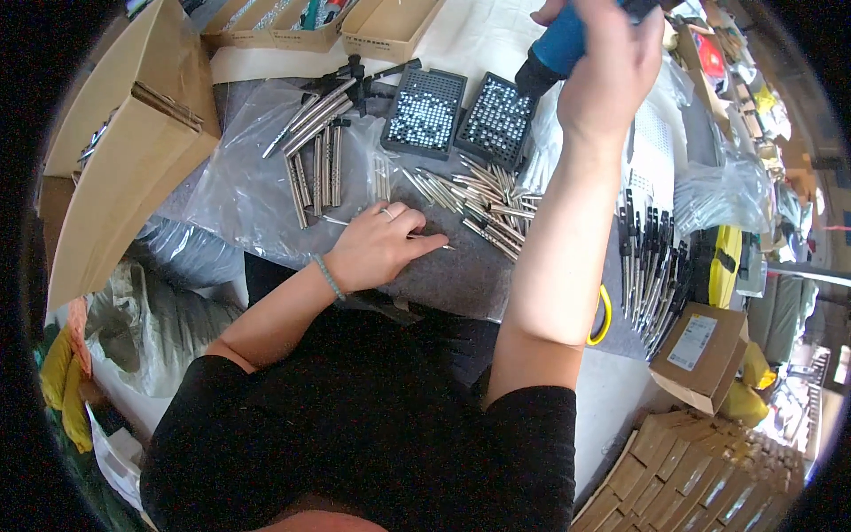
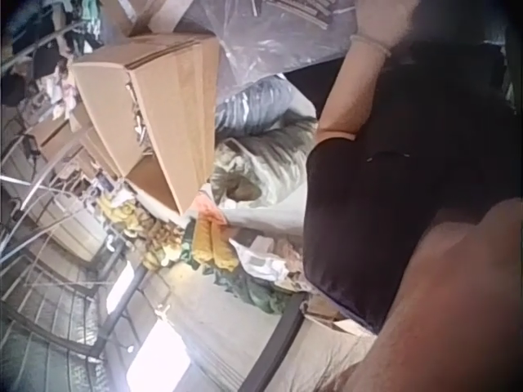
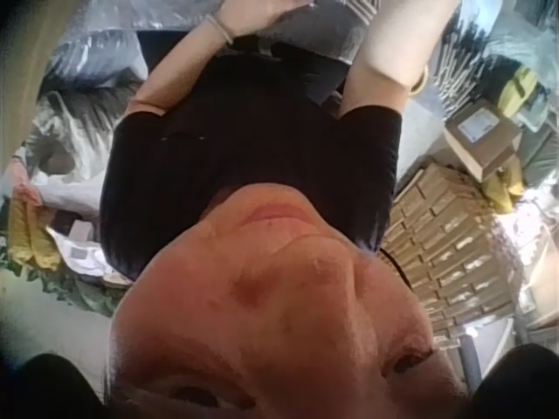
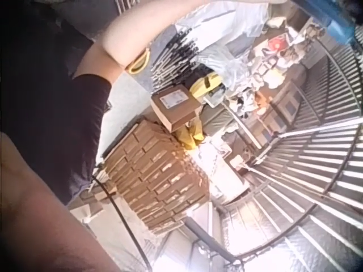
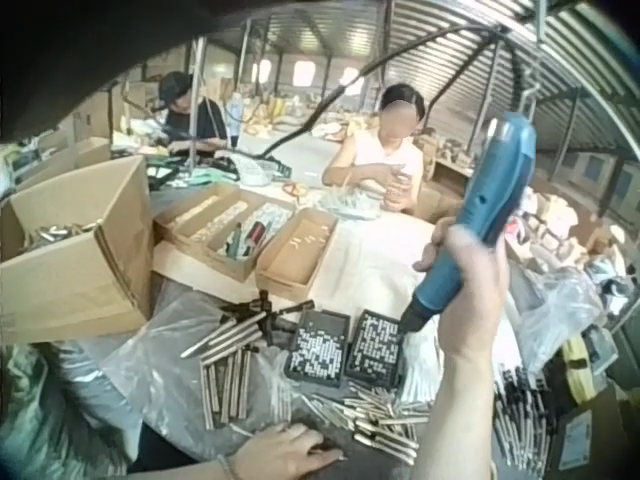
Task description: The person is assembling hardware components, specifically inserting small metal pins and a black plastic piece onto a metal tube, then using a power screwdriver to secure them.
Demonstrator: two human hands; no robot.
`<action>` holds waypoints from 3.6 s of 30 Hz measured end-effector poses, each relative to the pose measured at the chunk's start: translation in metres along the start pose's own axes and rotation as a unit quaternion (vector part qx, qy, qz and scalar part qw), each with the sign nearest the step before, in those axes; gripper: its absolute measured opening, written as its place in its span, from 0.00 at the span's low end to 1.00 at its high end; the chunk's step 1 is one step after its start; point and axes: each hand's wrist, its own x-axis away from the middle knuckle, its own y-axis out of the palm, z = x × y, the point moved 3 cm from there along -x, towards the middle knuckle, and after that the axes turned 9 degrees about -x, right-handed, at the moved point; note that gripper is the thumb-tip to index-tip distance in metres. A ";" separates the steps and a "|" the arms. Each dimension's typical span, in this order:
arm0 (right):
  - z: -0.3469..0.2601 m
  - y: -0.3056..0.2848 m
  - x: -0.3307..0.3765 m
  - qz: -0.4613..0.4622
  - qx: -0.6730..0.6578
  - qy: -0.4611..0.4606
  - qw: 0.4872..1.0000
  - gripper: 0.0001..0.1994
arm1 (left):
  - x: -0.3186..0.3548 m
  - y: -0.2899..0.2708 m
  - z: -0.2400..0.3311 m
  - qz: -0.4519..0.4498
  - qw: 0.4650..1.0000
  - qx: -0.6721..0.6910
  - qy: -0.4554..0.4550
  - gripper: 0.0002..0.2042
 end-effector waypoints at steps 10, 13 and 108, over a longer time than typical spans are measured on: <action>0.045 -0.018 0.034 -0.002 0.278 0.001 0.961 0.13 | 0.001 -0.002 -0.001 -0.023 1.000 -0.005 -0.008 0.18; 0.059 -0.034 0.055 0.054 0.330 -0.011 0.942 0.20 | 0.000 -0.001 0.001 -0.025 1.000 -0.006 -0.009 0.18; 0.028 -0.019 0.165 0.037 0.185 0.080 0.979 0.29 | -0.002 0.001 0.000 0.058 0.997 -0.016 -0.039 0.04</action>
